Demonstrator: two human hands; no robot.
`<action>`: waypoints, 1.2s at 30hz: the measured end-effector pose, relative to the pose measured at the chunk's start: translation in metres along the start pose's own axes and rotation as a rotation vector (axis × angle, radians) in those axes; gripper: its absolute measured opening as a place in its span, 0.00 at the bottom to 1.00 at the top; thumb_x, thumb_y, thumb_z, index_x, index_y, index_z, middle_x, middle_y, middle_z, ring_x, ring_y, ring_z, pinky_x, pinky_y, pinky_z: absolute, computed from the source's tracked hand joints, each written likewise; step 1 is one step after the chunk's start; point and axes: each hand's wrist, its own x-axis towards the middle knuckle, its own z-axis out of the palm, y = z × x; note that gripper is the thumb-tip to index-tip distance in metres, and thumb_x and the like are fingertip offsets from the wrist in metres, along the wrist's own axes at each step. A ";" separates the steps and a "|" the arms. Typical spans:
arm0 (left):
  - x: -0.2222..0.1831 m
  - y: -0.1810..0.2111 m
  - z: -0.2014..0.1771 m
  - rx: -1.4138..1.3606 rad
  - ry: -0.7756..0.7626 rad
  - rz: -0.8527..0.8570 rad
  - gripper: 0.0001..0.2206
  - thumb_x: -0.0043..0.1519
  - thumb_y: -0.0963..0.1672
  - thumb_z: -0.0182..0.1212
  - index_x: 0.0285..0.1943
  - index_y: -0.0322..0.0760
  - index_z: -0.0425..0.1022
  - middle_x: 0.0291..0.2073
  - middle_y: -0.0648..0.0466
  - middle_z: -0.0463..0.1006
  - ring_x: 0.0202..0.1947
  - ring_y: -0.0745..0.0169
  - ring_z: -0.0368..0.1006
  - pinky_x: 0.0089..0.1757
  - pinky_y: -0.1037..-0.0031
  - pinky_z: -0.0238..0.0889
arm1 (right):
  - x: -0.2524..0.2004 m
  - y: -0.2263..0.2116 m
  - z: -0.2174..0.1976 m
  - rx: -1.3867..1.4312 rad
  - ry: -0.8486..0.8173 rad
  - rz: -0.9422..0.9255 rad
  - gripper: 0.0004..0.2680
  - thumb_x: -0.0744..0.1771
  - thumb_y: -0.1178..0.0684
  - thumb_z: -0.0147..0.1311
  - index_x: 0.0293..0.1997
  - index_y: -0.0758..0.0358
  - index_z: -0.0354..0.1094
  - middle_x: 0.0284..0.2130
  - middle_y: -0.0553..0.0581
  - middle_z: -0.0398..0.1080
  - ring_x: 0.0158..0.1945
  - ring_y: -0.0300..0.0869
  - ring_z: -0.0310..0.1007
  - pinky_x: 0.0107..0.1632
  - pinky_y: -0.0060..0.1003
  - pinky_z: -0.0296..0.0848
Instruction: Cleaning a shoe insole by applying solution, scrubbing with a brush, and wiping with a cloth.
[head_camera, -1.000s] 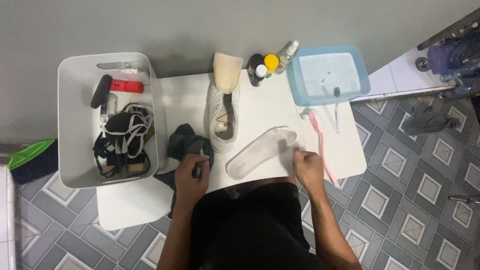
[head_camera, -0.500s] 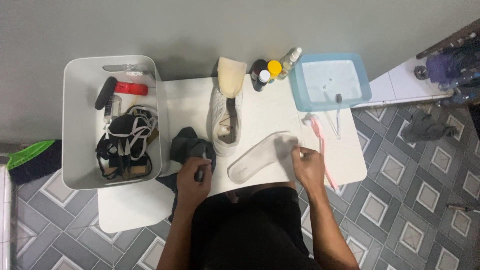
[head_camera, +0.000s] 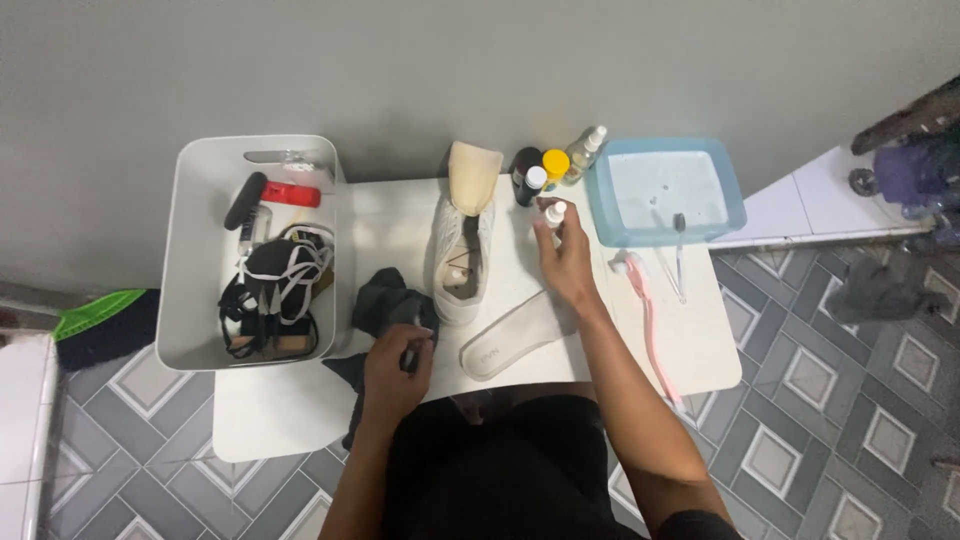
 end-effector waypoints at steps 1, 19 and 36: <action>-0.001 0.000 0.000 0.006 0.009 0.003 0.06 0.62 0.37 0.62 0.44 0.37 0.79 0.31 0.51 0.81 0.35 0.53 0.80 0.39 0.65 0.72 | 0.002 0.006 0.003 0.005 -0.003 -0.009 0.10 0.72 0.59 0.46 0.60 0.67 0.57 0.56 0.69 0.68 0.65 0.64 0.63 0.67 0.64 0.64; -0.016 0.003 0.029 0.338 -0.068 0.161 0.12 0.59 0.51 0.64 0.46 0.46 0.79 0.40 0.59 0.83 0.43 0.54 0.74 0.41 0.60 0.57 | -0.113 0.060 -0.114 -0.589 0.085 0.662 0.23 0.64 0.51 0.56 0.67 0.60 0.54 0.60 0.69 0.60 0.62 0.64 0.58 0.59 0.62 0.63; 0.016 0.146 -0.058 -0.660 -0.722 -0.115 0.10 0.47 0.38 0.72 0.34 0.45 0.79 0.37 0.56 0.77 0.42 0.64 0.75 0.47 0.73 0.63 | 0.012 0.080 -0.221 -0.665 0.189 0.370 0.14 0.65 0.51 0.42 0.45 0.62 0.77 0.35 0.63 0.79 0.42 0.63 0.74 0.49 0.50 0.67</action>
